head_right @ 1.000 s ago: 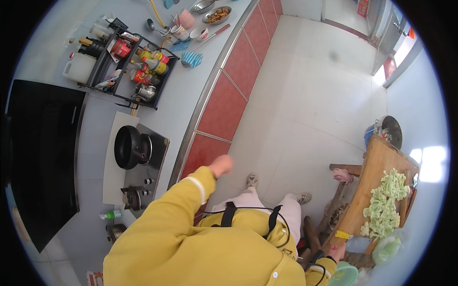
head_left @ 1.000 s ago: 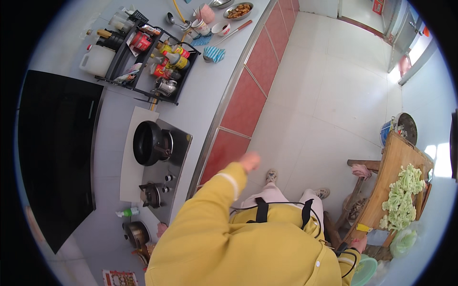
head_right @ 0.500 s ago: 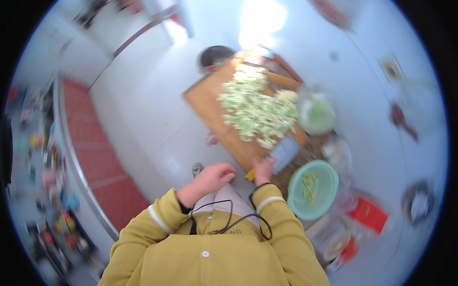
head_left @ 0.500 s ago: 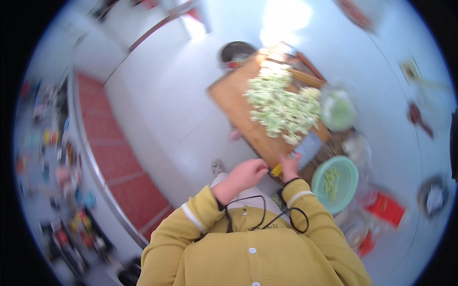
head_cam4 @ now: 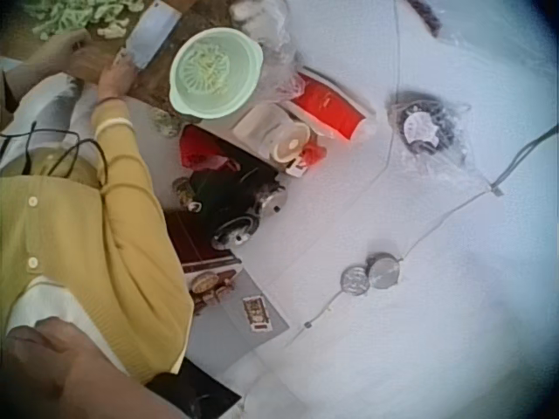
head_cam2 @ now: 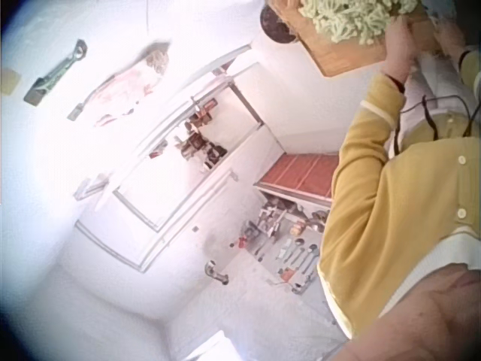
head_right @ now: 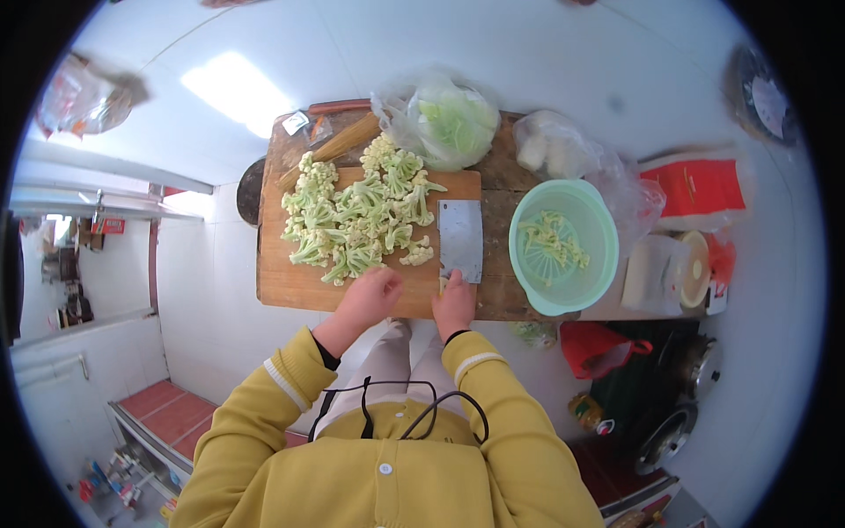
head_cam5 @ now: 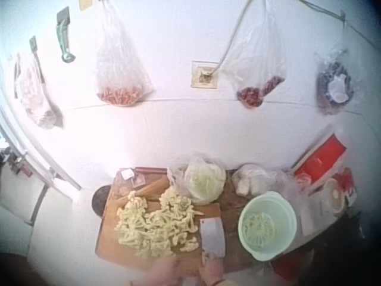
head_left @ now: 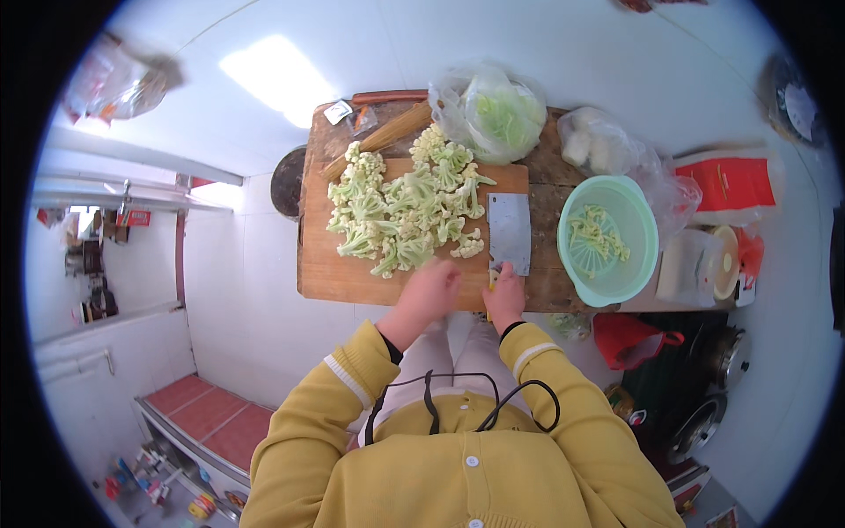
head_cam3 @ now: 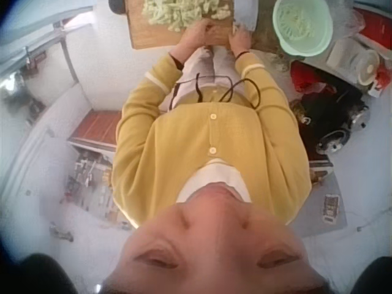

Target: The person removes a whole cauliflower from a plastic bag and places it on a wooden cutting board. Using a cleaver, they cut the cauliflower into florets and trim the stems, placing the pieces into a green colander. They then fill a frying pan with water at the sink and return to continue chopping the remaining cauliflower.

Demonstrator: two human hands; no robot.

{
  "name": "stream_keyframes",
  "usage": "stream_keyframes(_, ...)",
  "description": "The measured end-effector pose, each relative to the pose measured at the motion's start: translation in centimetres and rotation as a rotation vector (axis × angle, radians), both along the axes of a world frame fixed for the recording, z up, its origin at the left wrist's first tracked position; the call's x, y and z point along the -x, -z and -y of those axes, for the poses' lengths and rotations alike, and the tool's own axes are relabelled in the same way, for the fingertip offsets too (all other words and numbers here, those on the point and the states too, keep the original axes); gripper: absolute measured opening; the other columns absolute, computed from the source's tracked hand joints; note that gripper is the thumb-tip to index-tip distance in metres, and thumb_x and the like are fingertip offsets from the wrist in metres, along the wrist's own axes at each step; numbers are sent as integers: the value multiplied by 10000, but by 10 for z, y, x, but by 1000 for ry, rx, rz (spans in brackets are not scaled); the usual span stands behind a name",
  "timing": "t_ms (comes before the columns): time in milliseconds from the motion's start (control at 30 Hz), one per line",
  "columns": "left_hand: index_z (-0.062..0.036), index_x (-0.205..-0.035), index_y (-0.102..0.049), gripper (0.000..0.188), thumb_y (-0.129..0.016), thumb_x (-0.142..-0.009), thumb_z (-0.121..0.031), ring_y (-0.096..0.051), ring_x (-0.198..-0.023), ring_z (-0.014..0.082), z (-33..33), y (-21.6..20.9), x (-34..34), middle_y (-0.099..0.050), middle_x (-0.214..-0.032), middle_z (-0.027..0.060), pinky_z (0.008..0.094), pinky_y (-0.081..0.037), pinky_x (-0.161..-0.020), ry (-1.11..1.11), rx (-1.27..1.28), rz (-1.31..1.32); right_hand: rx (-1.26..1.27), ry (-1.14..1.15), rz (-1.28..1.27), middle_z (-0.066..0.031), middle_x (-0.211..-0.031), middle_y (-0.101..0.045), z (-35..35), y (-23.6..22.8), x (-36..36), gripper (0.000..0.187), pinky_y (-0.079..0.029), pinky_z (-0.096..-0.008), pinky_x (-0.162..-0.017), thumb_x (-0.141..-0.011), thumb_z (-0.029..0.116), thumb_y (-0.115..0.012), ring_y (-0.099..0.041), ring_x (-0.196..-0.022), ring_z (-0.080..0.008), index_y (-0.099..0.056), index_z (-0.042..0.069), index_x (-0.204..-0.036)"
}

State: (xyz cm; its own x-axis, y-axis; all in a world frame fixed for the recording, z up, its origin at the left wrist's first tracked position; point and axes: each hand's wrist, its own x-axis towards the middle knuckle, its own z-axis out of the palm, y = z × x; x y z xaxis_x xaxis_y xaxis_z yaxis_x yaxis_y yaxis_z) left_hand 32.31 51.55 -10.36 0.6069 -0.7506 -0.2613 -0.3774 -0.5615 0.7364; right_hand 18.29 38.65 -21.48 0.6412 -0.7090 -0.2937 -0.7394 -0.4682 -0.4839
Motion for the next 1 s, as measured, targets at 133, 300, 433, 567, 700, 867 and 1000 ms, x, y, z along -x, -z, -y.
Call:
stream_keyframes(133, -45, -1006, -659, 201, -675, -835, -149, -624, -869, 295, 33, 5, -47, -632, -975, 141, 391, -514, -769, -3, 137, 135, -56, 139, 70, -223, -1058, -623, -1, -3, -2, 510, -505, -470, -833, -741, 101, -687, -616, -975, -408, -436, 52, -1182)
stream_keyframes(300, -63, -1049, -651, 252, -692, -814, -146, -622, -893, 302, 74, 13, -82, -627, -1016, 146, 411, -495, -834, -3, 179, 336, -25, 204, 276, -204, -997, -637, 15, -47, 16, 494, -504, -469, -810, -782, 105, -656, -628, -942, -391, -457, 40, -1229)
stream_keyframes(433, -64, -1059, -646, 280, -691, -793, -135, -602, -984, 342, 111, 29, -87, -636, -1044, 146, 439, -466, -910, 86, 132, 499, -271, 339, 400, -177, -905, -667, 31, -77, 32, 503, -515, -401, -759, -828, 170, -676, -665, -839, -317, -484, 33, -1273)
stream_keyframes(567, -51, -1007, -654, 232, -639, -790, -131, -600, -966, 363, 152, 52, -100, -646, -996, 147, 462, -480, -864, 154, 23, 616, -456, 415, 468, -165, -896, -692, 38, -82, 49, 438, -508, -329, -722, -885, 213, -666, -673, -794, -236, -545, 11, -1254)
stream_keyframes(700, -68, -940, -689, 191, -587, -808, -162, -624, -943, 350, 186, 73, -111, -662, -918, 131, 469, -505, -825, 215, -247, 679, -371, 433, 637, 31, -716, -557, 36, -73, 57, 229, -389, -234, -481, -951, 197, -624, -458, -533, -35, -621, 12, -1085)
stream_keyframes(867, -86, -982, -713, 201, -606, -839, -178, -623, -1038, 325, 211, 78, -123, -634, -1058, 118, 445, -527, -863, 322, -574, 634, -685, 519, 443, -148, -833, -694, 41, -79, 82, 346, -499, -290, -670, -928, 211, -626, -649, -712, -196, -624, -4, -1200)
stream_keyframes(1000, -80, -1018, -697, 221, -630, -809, -102, -617, -1055, 332, 224, 79, -128, -576, -1164, 152, 424, -538, -874, 377, -683, 594, -655, 446, 405, -137, -806, -686, 55, -81, 89, 333, -492, -295, -644, -932, 202, -620, -634, -673, -198, -630, 15, -1207)
